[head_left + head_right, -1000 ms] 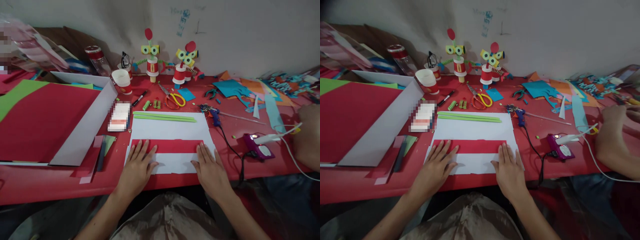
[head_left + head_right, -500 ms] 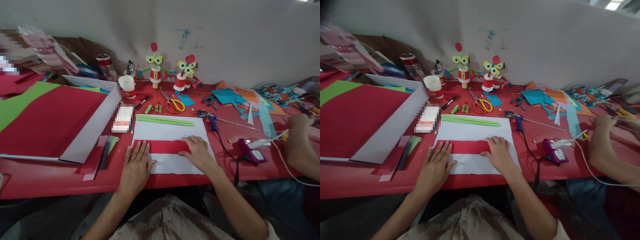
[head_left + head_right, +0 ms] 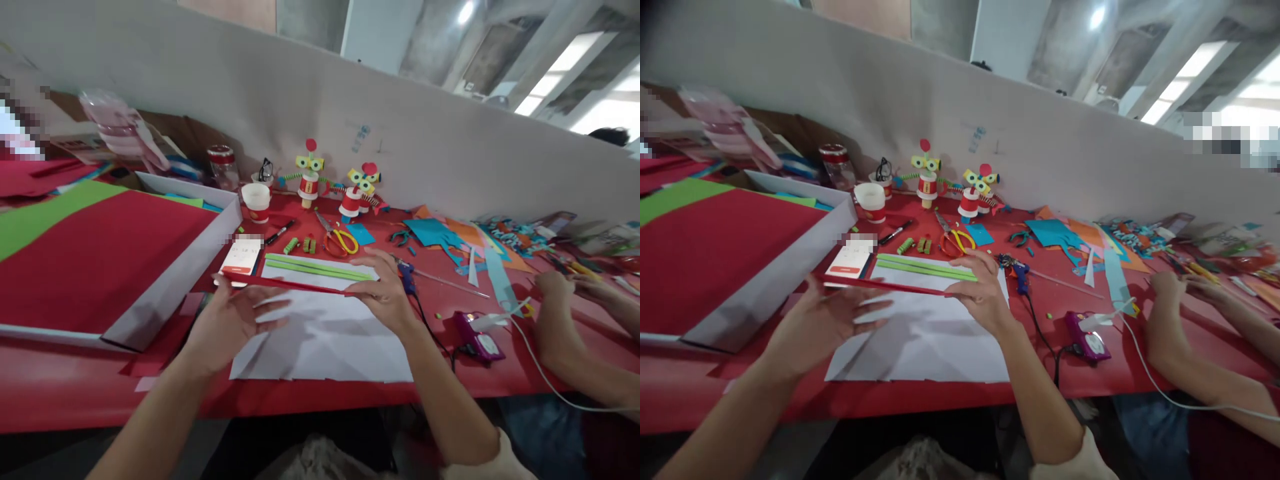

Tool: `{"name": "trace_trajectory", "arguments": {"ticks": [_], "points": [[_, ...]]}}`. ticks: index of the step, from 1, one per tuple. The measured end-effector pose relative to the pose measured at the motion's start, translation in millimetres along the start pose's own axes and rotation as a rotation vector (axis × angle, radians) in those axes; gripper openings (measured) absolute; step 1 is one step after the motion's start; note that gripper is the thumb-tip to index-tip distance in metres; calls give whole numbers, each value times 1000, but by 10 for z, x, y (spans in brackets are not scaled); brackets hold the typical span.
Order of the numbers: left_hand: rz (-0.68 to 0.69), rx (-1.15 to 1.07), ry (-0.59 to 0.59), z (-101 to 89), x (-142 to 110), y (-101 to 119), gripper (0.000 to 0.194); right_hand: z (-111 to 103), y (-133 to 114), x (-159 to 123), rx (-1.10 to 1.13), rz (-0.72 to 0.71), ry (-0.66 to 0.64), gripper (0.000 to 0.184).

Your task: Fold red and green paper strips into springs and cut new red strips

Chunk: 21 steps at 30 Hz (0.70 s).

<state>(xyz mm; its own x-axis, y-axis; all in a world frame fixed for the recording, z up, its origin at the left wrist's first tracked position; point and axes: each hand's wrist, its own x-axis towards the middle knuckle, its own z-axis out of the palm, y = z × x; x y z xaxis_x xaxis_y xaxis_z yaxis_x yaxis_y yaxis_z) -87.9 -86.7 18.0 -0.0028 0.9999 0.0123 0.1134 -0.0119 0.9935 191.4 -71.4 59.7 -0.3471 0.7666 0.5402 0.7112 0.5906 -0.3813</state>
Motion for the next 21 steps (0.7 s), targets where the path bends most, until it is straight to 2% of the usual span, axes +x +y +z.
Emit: {"name": "trace_trajectory", "arguments": {"ticks": [1, 2, 4, 7, 10, 11, 12, 14, 15, 16, 18, 21], "points": [[-142, -191, -284, -3, 110, 44, 77, 3, 10, 70, 1, -11, 26, 20], [-266, -358, -463, 6, 212, 82, 83, 13, 25, 141, 8, -16, 50, 20], [-413, -576, -610, 63, 374, 149, 84, 49, 60, 279, 26, -28, 87, 20], [-502, -654, -676, 252, 515, 234, 65, 146, 96, 466, 34, -67, 105, 21], [-434, -644, -565, 516, 593, 297, 37, 313, 95, 592, 40, -42, 149, 25], [-408, -663, -464, 599, 621, 306, 33, 383, 90, 608, 61, 14, 199, 27], [-386, -700, -363, 673, 653, 306, 32, 456, 83, 609, 100, 99, 264, 27], [-358, -773, -238, 782, 725, 275, 32, 605, 68, 564, 255, 325, 375, 27], [-337, -806, -193, 815, 762, 246, 32, 675, 58, 524, 367, 431, 362, 26], [-319, -833, -154, 835, 797, 212, 32, 737, 46, 477, 486, 509, 249, 27], [-297, -873, -90, 841, 855, 142, 29, 834, 11, 385, 627, 561, -1, 28], [-332, -900, -11, 779, 921, 82, 17, 910, -55, 299, 705, 535, -174, 26]]}}
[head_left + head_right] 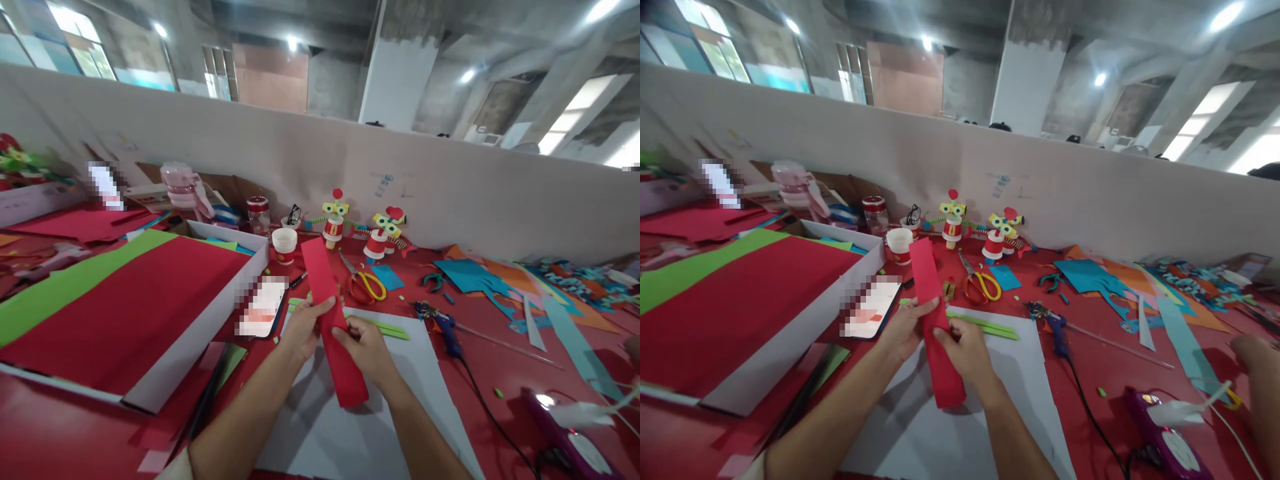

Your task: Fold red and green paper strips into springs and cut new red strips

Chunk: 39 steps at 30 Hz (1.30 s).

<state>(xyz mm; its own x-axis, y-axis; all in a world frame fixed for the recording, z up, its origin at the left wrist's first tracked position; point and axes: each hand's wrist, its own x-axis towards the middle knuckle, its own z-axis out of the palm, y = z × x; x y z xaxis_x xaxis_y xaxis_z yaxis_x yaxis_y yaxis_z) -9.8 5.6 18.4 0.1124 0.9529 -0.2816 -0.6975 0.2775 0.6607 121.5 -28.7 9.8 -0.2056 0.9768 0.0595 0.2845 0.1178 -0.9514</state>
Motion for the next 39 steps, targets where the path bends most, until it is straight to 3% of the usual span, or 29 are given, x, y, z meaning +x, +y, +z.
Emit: {"name": "trace_trajectory", "arguments": {"ticks": [4, 9, 14, 18, 21, 24, 25, 27, 30, 33, 36, 39], "points": [[-4, -61, 113, -85, 66, 159, 3, 30, 28, -33, -46, 51, -76, 21], [33, -120, 76, -152, 102, 256, 2, -3, 41, -58, -128, 83, -60, 26], [-36, 48, -21, -136, 57, 102, 20, -31, -50, -65, -98, 78, -9, 20], [-61, 294, -62, -123, 36, 32, 23, -128, -65, -40, -152, 42, 56, 20], [149, 358, -68, -125, 16, 99, 27, -251, -88, -35, -277, -73, 277, 24], [531, 418, -77, -138, -49, 218, 18, -330, -142, -69, -308, -239, 616, 28], [670, 501, -117, -146, -78, 249, 16, -329, -160, -87, -247, -247, 666, 27], [936, 731, -225, -168, -127, 274, 26, -282, -182, -118, 8, -168, 568, 34], [1137, 1006, -369, -200, -144, 210, 46, -151, -173, -123, 418, 13, 127, 45], [1069, 1070, -476, -197, -111, 100, 56, -66, -125, -86, 483, 73, -9, 31], [802, 762, -285, -151, -88, 38, 51, -61, -87, -61, 463, 132, -9, 27], [383, 364, -105, -95, -87, 27, 56, -70, -83, -56, 435, 195, -25, 26]]}}
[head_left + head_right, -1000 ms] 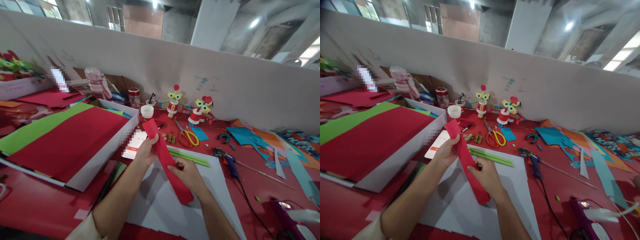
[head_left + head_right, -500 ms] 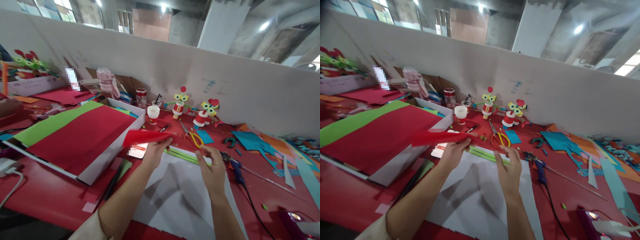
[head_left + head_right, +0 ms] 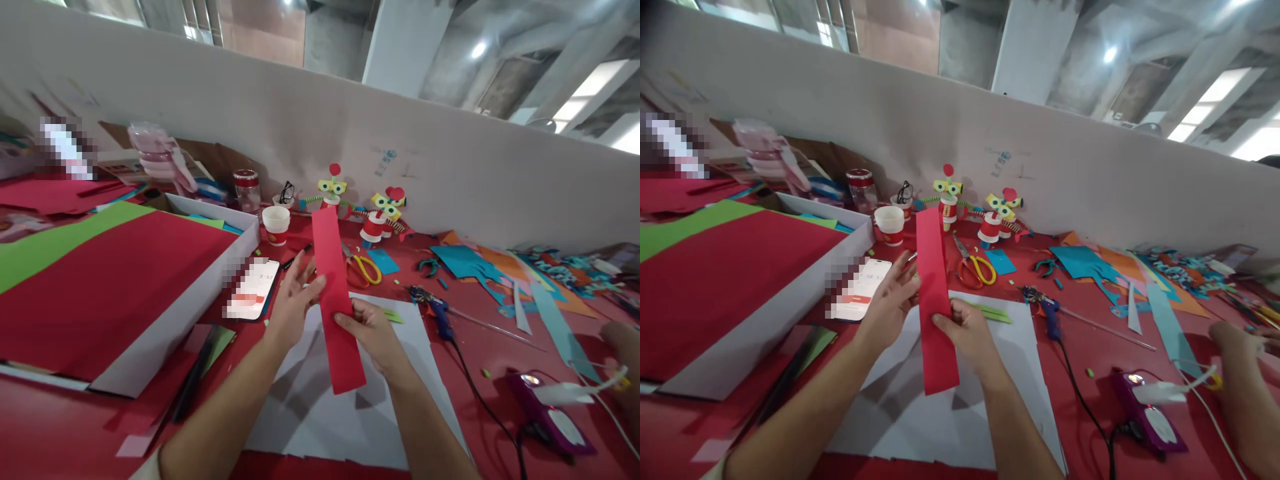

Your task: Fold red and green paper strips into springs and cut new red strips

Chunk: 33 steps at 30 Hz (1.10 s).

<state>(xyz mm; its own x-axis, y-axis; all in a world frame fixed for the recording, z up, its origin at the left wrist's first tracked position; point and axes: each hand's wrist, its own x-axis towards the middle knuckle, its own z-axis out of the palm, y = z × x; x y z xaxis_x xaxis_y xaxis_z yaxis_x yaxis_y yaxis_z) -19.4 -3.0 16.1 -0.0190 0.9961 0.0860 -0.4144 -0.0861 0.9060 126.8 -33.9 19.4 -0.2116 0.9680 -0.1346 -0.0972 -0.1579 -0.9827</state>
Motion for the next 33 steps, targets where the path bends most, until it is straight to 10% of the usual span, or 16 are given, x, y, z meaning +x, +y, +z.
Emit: {"name": "trace_trajectory", "arguments": {"ticks": [5, 20, 24, 28, 33], "points": [[-351, -208, 9, 25, 26, 16, 38, 20, 7, 2, -158, -54, -22, 25], [-183, -474, 448, -446, 368, 222, 19, -201, -180, -109, -394, 121, -286, 21], [-172, -379, 207, -286, 240, 229, 20, -234, -196, -106, -310, 85, -207, 23], [-444, -46, -151, -51, 46, 124, 26, -208, -129, -51, -252, 0, -87, 29], [-355, -33, -3, -1, 24, 22, 29, -395, -167, 309, -838, -86, 152, 29]]}}
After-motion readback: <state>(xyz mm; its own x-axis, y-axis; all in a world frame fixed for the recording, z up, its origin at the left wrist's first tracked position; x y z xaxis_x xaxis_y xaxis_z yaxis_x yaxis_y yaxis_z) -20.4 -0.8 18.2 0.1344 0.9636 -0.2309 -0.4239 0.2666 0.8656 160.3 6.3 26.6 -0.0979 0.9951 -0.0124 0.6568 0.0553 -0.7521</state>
